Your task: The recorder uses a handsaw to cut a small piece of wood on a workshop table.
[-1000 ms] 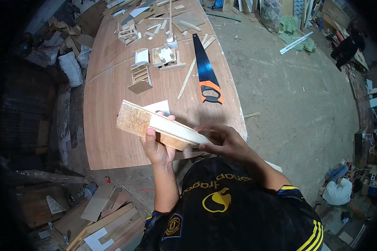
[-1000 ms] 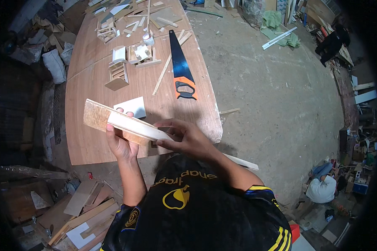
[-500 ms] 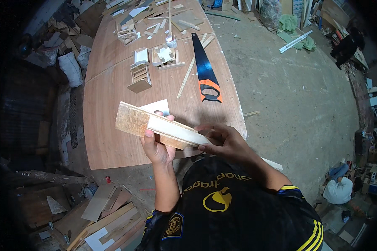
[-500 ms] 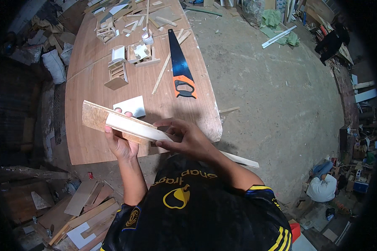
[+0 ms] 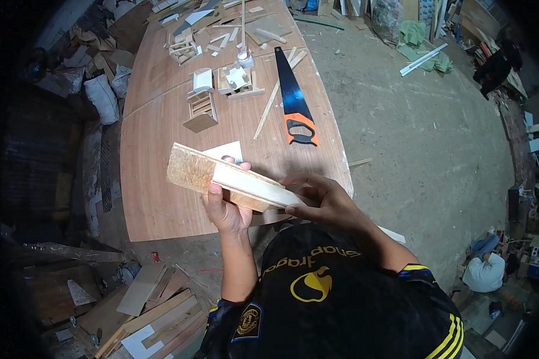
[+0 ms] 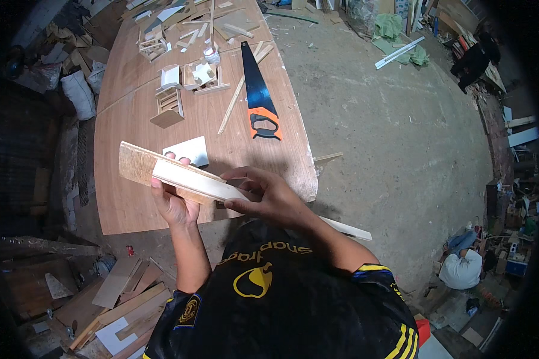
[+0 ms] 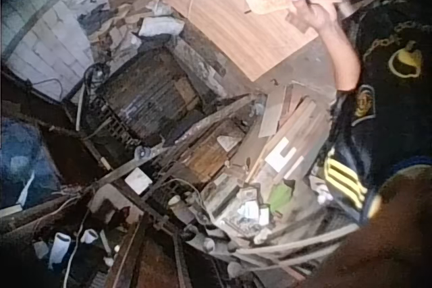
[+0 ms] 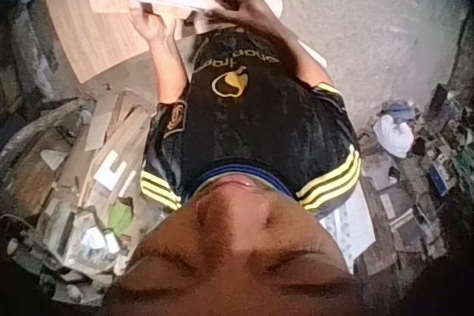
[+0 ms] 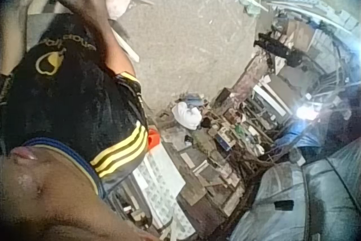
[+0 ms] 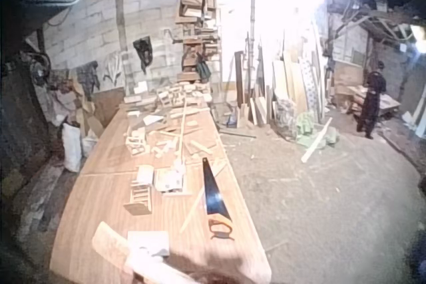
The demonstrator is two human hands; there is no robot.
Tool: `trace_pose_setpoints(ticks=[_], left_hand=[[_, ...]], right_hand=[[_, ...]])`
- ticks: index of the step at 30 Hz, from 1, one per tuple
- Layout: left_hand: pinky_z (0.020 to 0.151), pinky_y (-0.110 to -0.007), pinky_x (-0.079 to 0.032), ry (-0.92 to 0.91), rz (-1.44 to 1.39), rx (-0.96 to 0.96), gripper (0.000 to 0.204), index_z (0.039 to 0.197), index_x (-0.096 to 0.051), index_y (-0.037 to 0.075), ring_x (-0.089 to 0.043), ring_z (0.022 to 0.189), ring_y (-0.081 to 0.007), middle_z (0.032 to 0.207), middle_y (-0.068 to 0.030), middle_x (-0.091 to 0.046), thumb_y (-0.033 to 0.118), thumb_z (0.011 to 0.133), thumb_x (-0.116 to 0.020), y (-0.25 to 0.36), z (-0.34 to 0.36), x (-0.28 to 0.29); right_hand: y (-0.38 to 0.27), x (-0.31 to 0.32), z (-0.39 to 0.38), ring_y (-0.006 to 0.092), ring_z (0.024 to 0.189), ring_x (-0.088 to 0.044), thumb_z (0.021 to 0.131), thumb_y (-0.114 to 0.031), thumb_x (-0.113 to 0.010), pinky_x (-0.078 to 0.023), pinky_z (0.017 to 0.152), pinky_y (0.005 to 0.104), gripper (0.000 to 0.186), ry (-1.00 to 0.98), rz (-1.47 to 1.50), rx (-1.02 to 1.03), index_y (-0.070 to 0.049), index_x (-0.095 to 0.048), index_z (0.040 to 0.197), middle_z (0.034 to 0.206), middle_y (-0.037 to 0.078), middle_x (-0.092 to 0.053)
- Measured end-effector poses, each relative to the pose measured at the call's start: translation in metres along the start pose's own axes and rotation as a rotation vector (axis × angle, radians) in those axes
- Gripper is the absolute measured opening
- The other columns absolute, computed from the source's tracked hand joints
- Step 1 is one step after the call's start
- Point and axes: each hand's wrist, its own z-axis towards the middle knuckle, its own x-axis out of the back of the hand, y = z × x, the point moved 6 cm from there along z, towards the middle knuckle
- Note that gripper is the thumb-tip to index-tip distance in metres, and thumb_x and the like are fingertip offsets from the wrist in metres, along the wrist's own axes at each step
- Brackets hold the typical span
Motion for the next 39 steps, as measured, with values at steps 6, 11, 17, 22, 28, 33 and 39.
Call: trace_pose_setpoints(ticks=[6,11,17,22,28,33,39], left_hand=[[0.085,-0.044,-0.057,0.092,-0.049,0.015,0.071,0.130,-0.044,-0.001,-0.066,0.099,-0.0330,0.115,-0.0164,-0.060,0.040,0.082,-0.075,0.000,0.000,-0.005],[0.089,-0.046,-0.056,0.011,-0.006,-0.011,0.062,0.131,-0.046,-0.001,-0.061,0.110,-0.0296,0.123,-0.0142,-0.058,0.043,0.091,-0.064,-0.001,0.000,-0.001],[0.089,-0.045,-0.056,0.000,-0.027,-0.005,0.064,0.131,-0.046,-0.001,-0.062,0.110,-0.0289,0.124,-0.0137,-0.057,0.044,0.090,-0.065,-0.002,0.000,0.002],[0.089,-0.044,-0.056,0.021,-0.014,-0.004,0.064,0.130,-0.047,-0.001,-0.062,0.110,-0.0281,0.123,-0.0131,-0.057,0.045,0.089,-0.066,-0.003,-0.001,0.001],[0.087,-0.043,-0.056,-0.021,-0.052,0.002,0.062,0.126,-0.049,-0.001,-0.063,0.106,-0.0272,0.120,-0.0118,-0.057,0.044,0.088,-0.067,-0.001,0.000,0.001],[0.087,-0.042,-0.055,0.021,0.029,0.046,0.062,0.126,-0.049,-0.002,-0.063,0.104,-0.0286,0.118,-0.0121,-0.058,0.041,0.086,-0.070,0.003,-0.001,-0.005],[0.088,-0.044,-0.055,0.068,0.050,0.042,0.063,0.126,-0.048,-0.003,-0.064,0.103,-0.0307,0.116,-0.0145,-0.060,0.040,0.085,-0.070,0.004,-0.002,-0.009]], right_hand=[[-0.006,-0.001,-0.001,0.0182,0.096,-0.065,0.084,-0.013,-0.077,-0.053,0.084,0.0328,0.051,0.022,-0.036,0.026,-0.002,-0.055,0.129,0.107,0.013,-0.067],[-0.003,-0.001,0.000,0.0194,0.098,-0.064,0.083,-0.014,-0.077,-0.054,0.084,0.0331,0.052,0.007,-0.005,-0.020,-0.001,-0.055,0.128,0.112,0.013,-0.066],[-0.001,-0.002,-0.001,0.0213,0.099,-0.065,0.082,-0.016,-0.078,-0.055,0.085,0.0345,0.052,0.016,0.003,-0.008,-0.002,-0.056,0.128,0.116,0.013,-0.064],[0.000,-0.002,0.000,0.0215,0.099,-0.065,0.082,-0.016,-0.078,-0.055,0.084,0.0346,0.052,0.022,-0.013,0.011,-0.003,-0.056,0.128,0.115,0.013,-0.064],[-0.001,-0.005,0.000,0.0195,0.097,-0.065,0.083,-0.015,-0.078,-0.055,0.083,0.0340,0.052,0.009,-0.009,-0.010,-0.003,-0.055,0.128,0.113,0.012,-0.065],[0.009,-0.003,0.002,0.0175,0.098,-0.064,0.085,-0.018,-0.077,-0.052,0.085,0.0318,0.052,0.003,0.055,-0.027,-0.003,-0.055,0.129,0.108,0.011,-0.066],[0.002,-0.002,0.001,0.0164,0.099,-0.063,0.085,-0.020,-0.076,-0.050,0.086,0.0296,0.053,0.008,0.041,-0.157,-0.004,-0.054,0.131,0.106,0.011,-0.068]])
